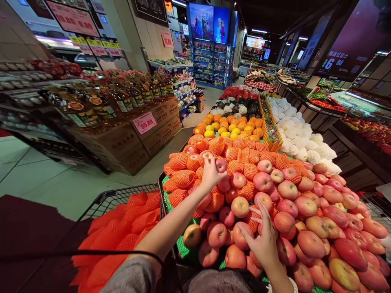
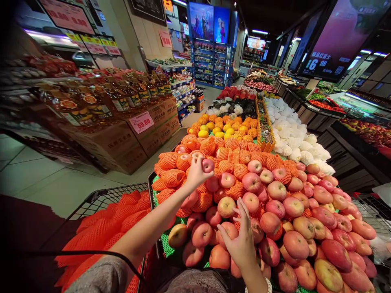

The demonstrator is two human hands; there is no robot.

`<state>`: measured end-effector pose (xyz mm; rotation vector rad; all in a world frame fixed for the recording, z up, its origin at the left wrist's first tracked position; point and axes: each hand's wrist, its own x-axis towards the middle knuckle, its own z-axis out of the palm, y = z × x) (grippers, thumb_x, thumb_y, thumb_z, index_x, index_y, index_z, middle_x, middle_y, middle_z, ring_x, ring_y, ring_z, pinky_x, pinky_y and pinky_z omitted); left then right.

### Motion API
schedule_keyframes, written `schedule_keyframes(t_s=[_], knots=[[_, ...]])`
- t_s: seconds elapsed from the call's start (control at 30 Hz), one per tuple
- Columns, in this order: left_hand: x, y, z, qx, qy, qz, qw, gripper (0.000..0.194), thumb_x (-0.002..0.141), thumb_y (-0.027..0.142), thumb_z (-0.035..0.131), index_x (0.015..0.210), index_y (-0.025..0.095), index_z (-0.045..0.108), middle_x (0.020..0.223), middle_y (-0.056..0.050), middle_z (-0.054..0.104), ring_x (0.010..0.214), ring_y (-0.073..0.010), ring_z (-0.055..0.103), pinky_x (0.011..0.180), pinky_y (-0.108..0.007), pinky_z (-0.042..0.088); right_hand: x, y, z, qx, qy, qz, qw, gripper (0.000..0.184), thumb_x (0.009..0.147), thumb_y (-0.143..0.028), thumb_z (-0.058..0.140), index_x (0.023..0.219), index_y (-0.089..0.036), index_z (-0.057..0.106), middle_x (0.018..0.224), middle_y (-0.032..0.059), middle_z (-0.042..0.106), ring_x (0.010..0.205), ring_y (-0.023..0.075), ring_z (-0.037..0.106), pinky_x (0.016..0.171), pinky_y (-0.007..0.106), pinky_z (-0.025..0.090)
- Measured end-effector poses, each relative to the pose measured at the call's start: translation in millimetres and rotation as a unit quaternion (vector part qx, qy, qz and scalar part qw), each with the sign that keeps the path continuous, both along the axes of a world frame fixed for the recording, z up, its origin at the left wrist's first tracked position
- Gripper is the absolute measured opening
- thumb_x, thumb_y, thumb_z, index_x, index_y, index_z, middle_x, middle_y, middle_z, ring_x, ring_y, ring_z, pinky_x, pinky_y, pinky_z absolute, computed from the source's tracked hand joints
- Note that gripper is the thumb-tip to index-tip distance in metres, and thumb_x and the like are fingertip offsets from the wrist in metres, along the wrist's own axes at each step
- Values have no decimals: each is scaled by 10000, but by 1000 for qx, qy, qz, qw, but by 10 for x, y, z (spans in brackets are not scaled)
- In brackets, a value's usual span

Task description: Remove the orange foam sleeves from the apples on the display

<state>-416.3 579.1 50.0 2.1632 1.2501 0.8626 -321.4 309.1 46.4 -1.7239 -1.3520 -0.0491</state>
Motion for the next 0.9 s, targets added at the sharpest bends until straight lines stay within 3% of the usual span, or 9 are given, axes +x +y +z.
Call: schedule_keyframes(t_s=[0.1, 0.2, 0.33, 0.43, 0.5, 0.57, 0.7, 0.9], knots=[[75, 294, -108, 30, 126, -52, 990, 498, 767, 213, 870, 1165, 111, 589, 1303, -197, 606, 1113, -322, 698, 917, -395, 569, 20, 3, -32, -3, 14, -5, 1000, 745, 983, -349, 759, 1636, -265, 408, 1566, 178, 595, 1234, 286, 751, 1001, 435, 691], [101, 415, -234, 46, 147, -94, 984, 454, 796, 233, 873, 1155, 112, 622, 1168, -129, 668, 1134, -296, 681, 917, -348, 565, 45, -11, -76, -6, 25, -2, 1000, 708, 997, -352, 742, 1627, -270, 430, 1588, 172, 577, 1328, 304, 704, 1031, 459, 682], [59, 625, -229, 79, 166, -120, 976, 368, 838, 352, 881, 1093, 165, 693, 1180, -142, 699, 1262, -345, 604, 1076, -430, 528, 89, -55, -142, -12, 56, -11, 998, 730, 993, -370, 750, 1642, -275, 431, 1612, 179, 555, 1362, 323, 678, 979, 472, 704], [-4, 864, -168, 90, 167, -65, 980, 430, 957, 388, 725, 1313, 156, 661, 1406, -191, 622, 1341, -374, 544, 1174, -507, 440, 111, -79, -178, -17, 70, -23, 997, 739, 986, -363, 756, 1647, -278, 439, 1575, 179, 587, 1355, 333, 677, 954, 482, 712], [-45, 1007, -171, 78, 174, -3, 982, 626, 936, 369, 705, 1485, 122, 534, 1524, -251, 526, 1377, -425, 511, 1147, -550, 435, 112, -80, -184, -18, 67, -23, 997, 727, 992, -365, 749, 1646, -284, 441, 1559, 175, 601, 1325, 328, 694, 922, 473, 721], [-76, 1110, -217, 53, 188, 37, 980, 741, 854, 366, 760, 1491, 95, 497, 1477, -282, 553, 1330, -452, 550, 1081, -549, 464, 101, -67, -170, -14, 57, -14, 998, 713, 1005, -369, 734, 1649, -295, 435, 1570, 169, 593, 1273, 309, 722, 883, 447, 729], [-131, 1202, -322, 28, 199, 41, 979, 739, 755, 424, 821, 1373, 134, 540, 1279, -198, 671, 1173, -376, 652, 969, -435, 501, 64, -31, -102, -4, 15, 4, 1000, 650, 1031, -352, 695, 1632, -310, 451, 1575, 144, 601, 1284, 303, 723, 904, 435, 722], [-306, 1205, -338, 72, 180, 22, 981, 863, 832, 483, 749, 1519, 112, 381, 1368, -224, 603, 1268, -368, 592, 1052, -433, 472, 75, -56, -54, -3, -14, 15, 1000, 597, 1042, -324, 672, 1605, -313, 472, 1550, 135, 621, 1298, 298, 723, 963, 440, 707]])
